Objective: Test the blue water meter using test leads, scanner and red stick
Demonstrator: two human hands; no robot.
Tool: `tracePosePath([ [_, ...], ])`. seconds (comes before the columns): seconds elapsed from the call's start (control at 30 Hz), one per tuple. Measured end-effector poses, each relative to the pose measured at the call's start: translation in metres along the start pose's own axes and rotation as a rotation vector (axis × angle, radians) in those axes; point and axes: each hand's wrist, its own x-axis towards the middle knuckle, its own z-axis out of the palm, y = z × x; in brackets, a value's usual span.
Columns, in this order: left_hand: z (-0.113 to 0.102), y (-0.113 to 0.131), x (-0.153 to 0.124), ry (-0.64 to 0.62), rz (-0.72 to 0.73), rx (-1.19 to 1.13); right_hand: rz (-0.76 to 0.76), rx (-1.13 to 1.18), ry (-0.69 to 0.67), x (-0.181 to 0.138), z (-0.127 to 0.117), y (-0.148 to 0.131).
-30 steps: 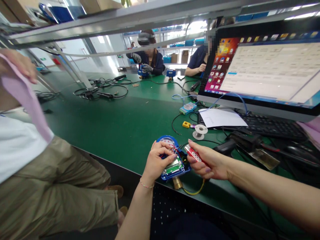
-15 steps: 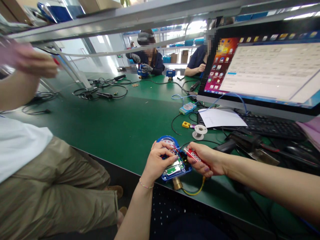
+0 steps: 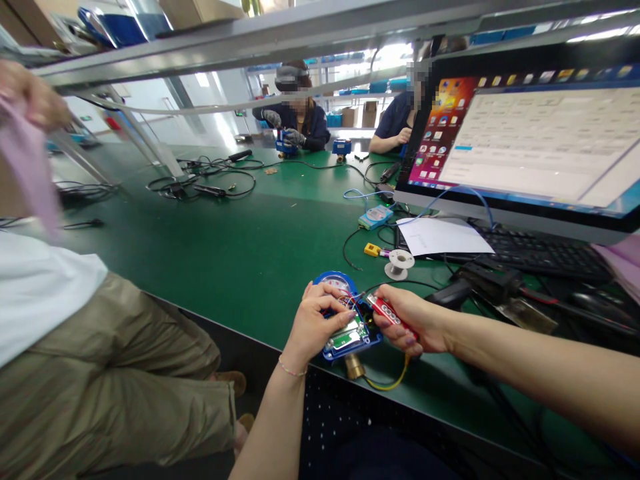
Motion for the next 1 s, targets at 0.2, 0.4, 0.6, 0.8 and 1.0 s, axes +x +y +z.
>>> tracePosePath([
  [0.2,0.0003,-0.0017,0.0000,0.003,0.004,0.009,-0.016,0.040,0.036,-0.0040,0.0044,0.0017],
  [0.4,0.0007,-0.0028,0.0003,0.004,0.006,0.016,-0.025,0.077,0.062,-0.0056,0.0071,0.0023],
  [0.6,0.0004,-0.0036,0.0008,0.008,0.009,0.014,-0.028,0.080,0.055,-0.0049,0.0072,0.0009],
  [0.8,0.0004,-0.0014,-0.0001,0.005,0.002,-0.002,-0.033,0.024,0.037,-0.0040,0.0052,0.0029],
  [1.0,0.0002,-0.0017,-0.0007,0.013,-0.012,0.008,-0.055,-0.091,0.034,-0.0037,0.0049,0.0040],
])
